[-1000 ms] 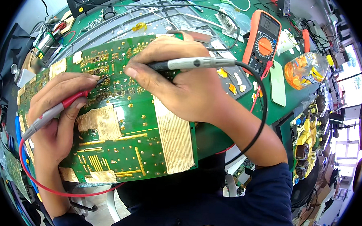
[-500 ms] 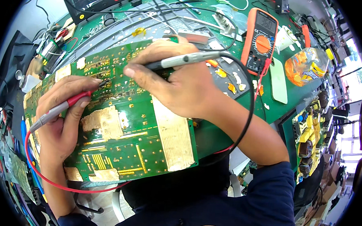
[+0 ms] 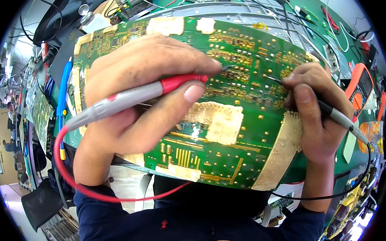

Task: The person uses two multimeter probes to test various points on the back of a large green circuit board.

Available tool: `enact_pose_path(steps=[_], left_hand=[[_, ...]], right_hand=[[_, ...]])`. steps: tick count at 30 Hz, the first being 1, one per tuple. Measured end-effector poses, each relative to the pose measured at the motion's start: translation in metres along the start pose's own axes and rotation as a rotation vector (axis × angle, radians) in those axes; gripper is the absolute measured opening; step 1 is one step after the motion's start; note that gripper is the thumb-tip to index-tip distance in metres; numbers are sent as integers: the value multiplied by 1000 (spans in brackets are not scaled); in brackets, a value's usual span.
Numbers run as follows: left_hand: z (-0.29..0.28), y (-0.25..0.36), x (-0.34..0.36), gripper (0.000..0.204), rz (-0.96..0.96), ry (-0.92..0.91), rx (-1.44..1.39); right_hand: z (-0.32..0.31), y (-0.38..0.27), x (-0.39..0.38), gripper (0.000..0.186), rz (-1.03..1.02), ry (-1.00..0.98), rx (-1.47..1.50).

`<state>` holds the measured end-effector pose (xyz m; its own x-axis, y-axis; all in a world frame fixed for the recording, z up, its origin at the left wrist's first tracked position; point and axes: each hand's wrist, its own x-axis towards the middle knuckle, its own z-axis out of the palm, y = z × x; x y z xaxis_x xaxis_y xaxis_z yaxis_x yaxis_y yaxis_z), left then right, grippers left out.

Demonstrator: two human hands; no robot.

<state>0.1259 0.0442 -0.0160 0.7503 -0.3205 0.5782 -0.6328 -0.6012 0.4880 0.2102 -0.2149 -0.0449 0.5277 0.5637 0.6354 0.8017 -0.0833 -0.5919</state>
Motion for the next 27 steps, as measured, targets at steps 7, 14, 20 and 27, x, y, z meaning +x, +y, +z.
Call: enact_pose_path(steps=[7, 14, 20, 27], left_hand=[[-13, -5, -4, 20, 53, 12, 38], [-10, -8, -4, 19, 86, 9, 25], [-9, -8, -3, 19, 67, -4, 15], [-9, -8, -4, 20, 72, -19, -17]], right_hand=[[-1, -11, -3, 26, 220, 26, 103], [0, -10, -5, 29, 231, 40, 79], [-1, -10, -6, 29, 221, 39, 79], [0, -10, -6, 28, 222, 33, 82]])
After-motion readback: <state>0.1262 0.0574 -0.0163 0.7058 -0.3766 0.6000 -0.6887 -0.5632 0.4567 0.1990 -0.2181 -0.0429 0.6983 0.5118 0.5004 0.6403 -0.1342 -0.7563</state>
